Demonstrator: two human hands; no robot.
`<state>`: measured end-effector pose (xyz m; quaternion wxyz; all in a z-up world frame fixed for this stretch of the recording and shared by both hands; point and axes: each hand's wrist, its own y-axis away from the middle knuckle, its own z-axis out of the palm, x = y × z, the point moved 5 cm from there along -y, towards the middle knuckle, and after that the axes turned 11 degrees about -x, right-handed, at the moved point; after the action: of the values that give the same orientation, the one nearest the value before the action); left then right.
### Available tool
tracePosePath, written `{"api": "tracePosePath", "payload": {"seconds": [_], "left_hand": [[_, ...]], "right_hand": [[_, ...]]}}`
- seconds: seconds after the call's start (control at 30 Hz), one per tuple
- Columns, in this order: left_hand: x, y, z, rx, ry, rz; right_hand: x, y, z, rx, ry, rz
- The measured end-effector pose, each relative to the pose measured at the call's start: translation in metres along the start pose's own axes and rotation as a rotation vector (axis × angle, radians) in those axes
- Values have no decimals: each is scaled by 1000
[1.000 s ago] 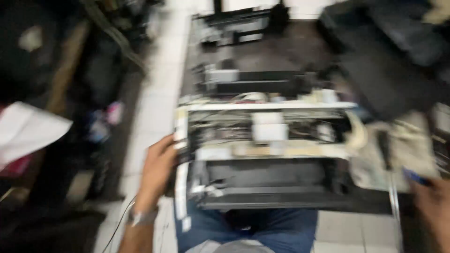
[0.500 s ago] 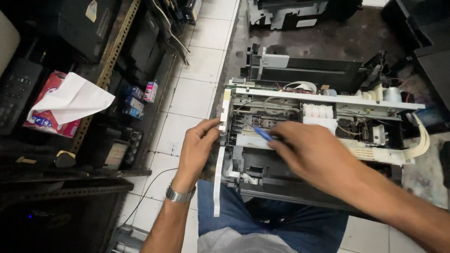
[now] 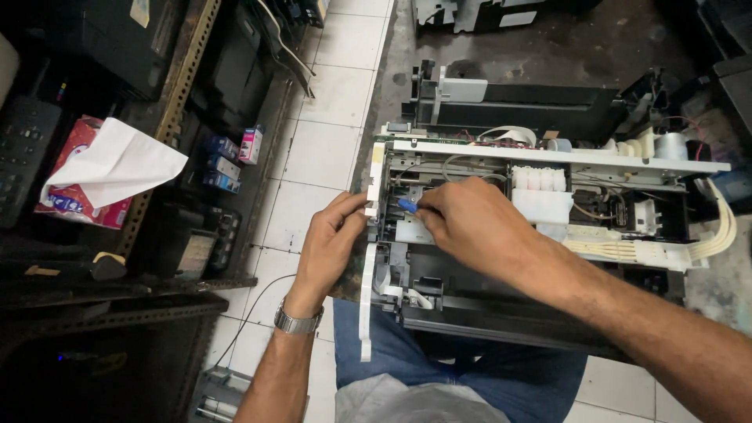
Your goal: The person disassembles a printer by removing screws and detaching internal components. They use a screwdriver to loosen fasteners and a small blue tool to disconnect a ribbon cable from the circuit board.
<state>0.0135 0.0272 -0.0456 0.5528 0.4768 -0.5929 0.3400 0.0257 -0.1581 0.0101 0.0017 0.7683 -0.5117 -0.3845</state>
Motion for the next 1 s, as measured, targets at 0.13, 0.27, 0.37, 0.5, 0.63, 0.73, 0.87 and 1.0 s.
{"api": "tracePosePath", "payload": {"seconds": [0.13,0.27,0.37,0.5,0.63,0.73,0.87,1.0], "left_hand": [[-6,-2,-2,-39,-62,53],[-3,-2,-1,-39,25,37],[-28,-2,0,-51,168,20],[-25,-3,3,-51,184,28],[-34,-5,1,-56,199,24],[-33,-5,1,-57,191,13],[-38,-6,2,-53,227,-6],[-35,-4,8,-53,352,-23]], "right_hand": [[0,1,-1,-6,-14,-4],[3,1,-1,14,-23,-3],[5,1,0,1,-27,-25],[2,3,-5,-8,-17,-33],[10,-1,0,12,-30,-46],[11,-2,2,25,-18,-47],[13,-2,4,41,-2,-24],[8,-4,7,65,52,-57]]}}
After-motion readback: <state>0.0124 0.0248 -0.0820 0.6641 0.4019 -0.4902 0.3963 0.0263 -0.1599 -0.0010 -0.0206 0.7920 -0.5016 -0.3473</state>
